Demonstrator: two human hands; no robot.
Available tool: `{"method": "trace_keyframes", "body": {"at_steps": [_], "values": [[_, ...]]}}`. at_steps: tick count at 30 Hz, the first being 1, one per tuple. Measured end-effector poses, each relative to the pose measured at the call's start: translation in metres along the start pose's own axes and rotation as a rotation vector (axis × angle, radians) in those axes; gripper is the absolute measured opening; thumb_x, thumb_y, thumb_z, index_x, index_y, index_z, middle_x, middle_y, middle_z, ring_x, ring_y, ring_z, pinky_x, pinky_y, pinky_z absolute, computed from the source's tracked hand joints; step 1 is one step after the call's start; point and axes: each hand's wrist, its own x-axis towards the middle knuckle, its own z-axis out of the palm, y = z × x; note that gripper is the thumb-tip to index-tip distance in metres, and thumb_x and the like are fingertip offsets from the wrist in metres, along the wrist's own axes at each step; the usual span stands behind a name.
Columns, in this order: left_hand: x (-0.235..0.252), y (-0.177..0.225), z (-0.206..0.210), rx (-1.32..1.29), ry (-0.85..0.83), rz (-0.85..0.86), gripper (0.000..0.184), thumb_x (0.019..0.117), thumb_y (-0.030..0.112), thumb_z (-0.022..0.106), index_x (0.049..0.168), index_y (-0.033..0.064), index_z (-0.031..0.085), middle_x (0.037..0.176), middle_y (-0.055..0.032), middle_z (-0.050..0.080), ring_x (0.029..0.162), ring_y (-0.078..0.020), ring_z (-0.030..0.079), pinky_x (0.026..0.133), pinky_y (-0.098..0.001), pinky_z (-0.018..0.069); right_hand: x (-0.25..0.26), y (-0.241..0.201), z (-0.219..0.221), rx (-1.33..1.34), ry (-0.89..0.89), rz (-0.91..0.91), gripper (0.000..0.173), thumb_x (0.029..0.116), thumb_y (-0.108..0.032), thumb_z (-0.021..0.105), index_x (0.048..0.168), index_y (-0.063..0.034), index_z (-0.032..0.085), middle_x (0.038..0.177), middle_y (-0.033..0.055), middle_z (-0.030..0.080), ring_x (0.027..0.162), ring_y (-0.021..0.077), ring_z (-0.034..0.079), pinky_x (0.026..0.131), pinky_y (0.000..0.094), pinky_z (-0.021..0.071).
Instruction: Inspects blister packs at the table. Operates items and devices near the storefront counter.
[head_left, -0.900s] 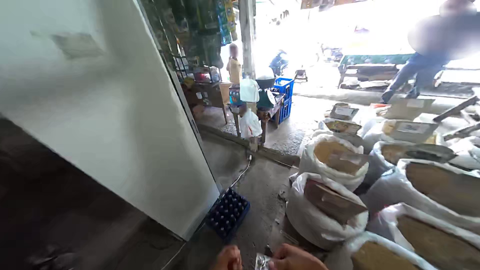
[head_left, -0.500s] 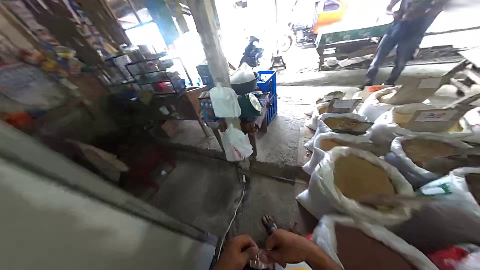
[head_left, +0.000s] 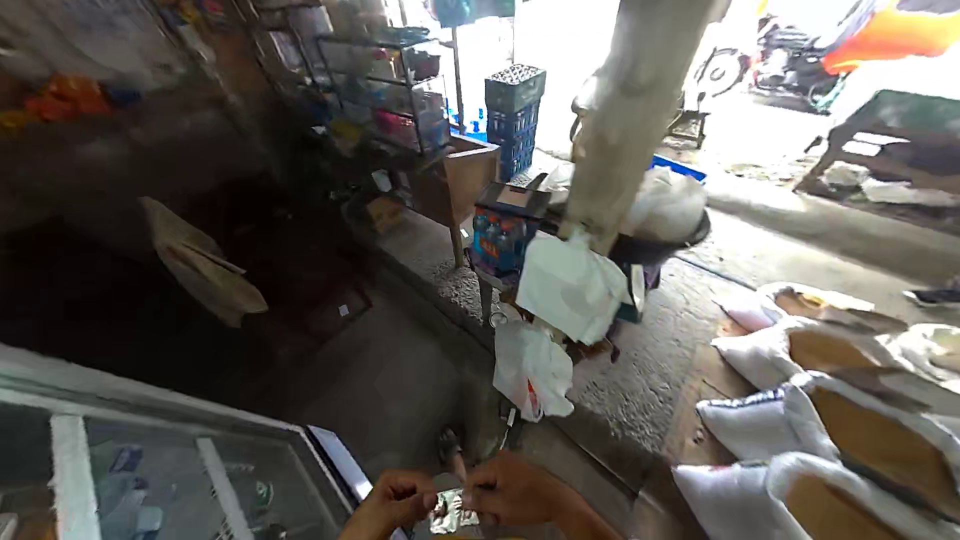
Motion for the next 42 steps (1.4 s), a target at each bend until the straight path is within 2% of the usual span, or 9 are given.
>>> {"method": "trace_keyframes", "body": {"at_steps": [5,10,15,21,26,30,33,38,42], "values": [[0.117,-0.019,-0.160,-0.046,0.197,0.009,0.020,0.0934,0.032,0.073,0.091,0.0122,0.078,0.086,-0.0024,0.074,0.078,-0.0122,0.069,0.076,-0.0336,0.0598,0.146,0.047,-0.104,0.020,0.219,-0.028,0.039,0.1084,-0.037,0.052,0.097,-0.0049,0.071,0.074,0.0058,0.068,0.067,0.0149,0.067,0.067,0.0365,0.0587],[0.277,0.028,-0.331,0.075,0.448,-0.151,0.023,0.0986,0.025,0.065,0.088,0.0047,0.071,0.080,-0.0020,0.070,0.073,-0.0120,0.066,0.073,-0.0307,0.0588,0.261,0.053,-0.267,0.394,1.024,0.119,0.036,0.1066,-0.033,0.055,0.106,0.0000,0.070,0.078,0.0077,0.068,0.068,0.0172,0.066,0.067,0.0364,0.0585],[0.432,0.100,-0.415,0.222,0.244,-0.005,0.017,0.0961,0.018,0.068,0.103,0.0030,0.073,0.088,-0.0056,0.072,0.072,-0.0138,0.067,0.069,-0.0290,0.0597,0.286,0.060,-0.415,0.203,1.552,0.055,0.030,0.1037,-0.028,0.061,0.101,0.0002,0.071,0.081,0.0078,0.070,0.070,0.0173,0.068,0.067,0.0365,0.0604],[0.576,0.105,-0.473,0.361,0.061,-0.061,0.024,0.1021,0.023,0.060,0.109,0.0027,0.070,0.093,-0.0078,0.071,0.078,-0.0186,0.069,0.073,-0.0349,0.0615,0.361,0.083,-0.500,0.001,1.705,0.280,0.030,0.1062,-0.031,0.057,0.114,-0.0046,0.067,0.093,0.0103,0.071,0.077,0.0197,0.070,0.070,0.0422,0.0623],[0.666,0.120,-0.489,0.271,-0.166,-0.157,0.030,0.1074,0.024,0.050,0.118,0.0008,0.067,0.097,-0.0108,0.071,0.079,-0.0201,0.070,0.073,-0.0366,0.0625,0.436,0.096,-0.556,0.074,1.466,0.182,0.027,0.1063,-0.026,0.056,0.107,-0.0037,0.070,0.087,0.0063,0.071,0.076,0.0143,0.069,0.074,0.0359,0.0609],[0.769,0.164,-0.453,0.130,-0.464,0.022,0.062,0.1014,0.059,0.051,0.144,0.0135,0.051,0.115,-0.0069,0.070,0.092,-0.0218,0.071,0.081,-0.0394,0.0620,0.444,0.084,-0.584,-0.061,1.302,0.127,0.028,0.1055,-0.029,0.058,0.101,-0.0050,0.072,0.084,0.0049,0.069,0.075,0.0121,0.065,0.072,0.0332,0.0577],[0.849,0.196,-0.398,0.064,-0.521,0.158,0.044,0.1011,0.047,0.061,0.130,0.0140,0.062,0.110,-0.0008,0.072,0.095,-0.0156,0.071,0.085,-0.0360,0.0618,0.427,0.077,-0.621,-0.076,1.313,0.067,0.025,0.1048,-0.026,0.061,0.102,-0.0035,0.073,0.087,0.0055,0.071,0.078,0.0103,0.067,0.074,0.0301,0.0581],[0.999,0.200,-0.331,-0.180,-0.508,0.126,0.026,0.0891,0.025,0.078,0.107,0.0074,0.073,0.110,-0.0095,0.073,0.096,-0.0253,0.072,0.087,-0.0459,0.0623,0.319,0.067,-0.709,-0.242,1.770,0.351,0.019,0.1021,-0.016,0.063,0.109,-0.0019,0.073,0.103,0.0071,0.073,0.094,0.0118,0.070,0.088,0.0334,0.0608],[1.111,0.180,-0.304,-0.219,-0.608,-0.011,0.026,0.0889,0.004,0.058,0.112,-0.0038,0.068,0.113,-0.0218,0.072,0.095,-0.0325,0.073,0.085,-0.0468,0.0619,0.187,0.155,-0.779,-0.233,2.225,0.884,0.033,0.1042,-0.029,0.056,0.121,-0.0023,0.068,0.113,0.0142,0.071,0.103,0.0219,0.070,0.093,0.0425,0.0582]]}}
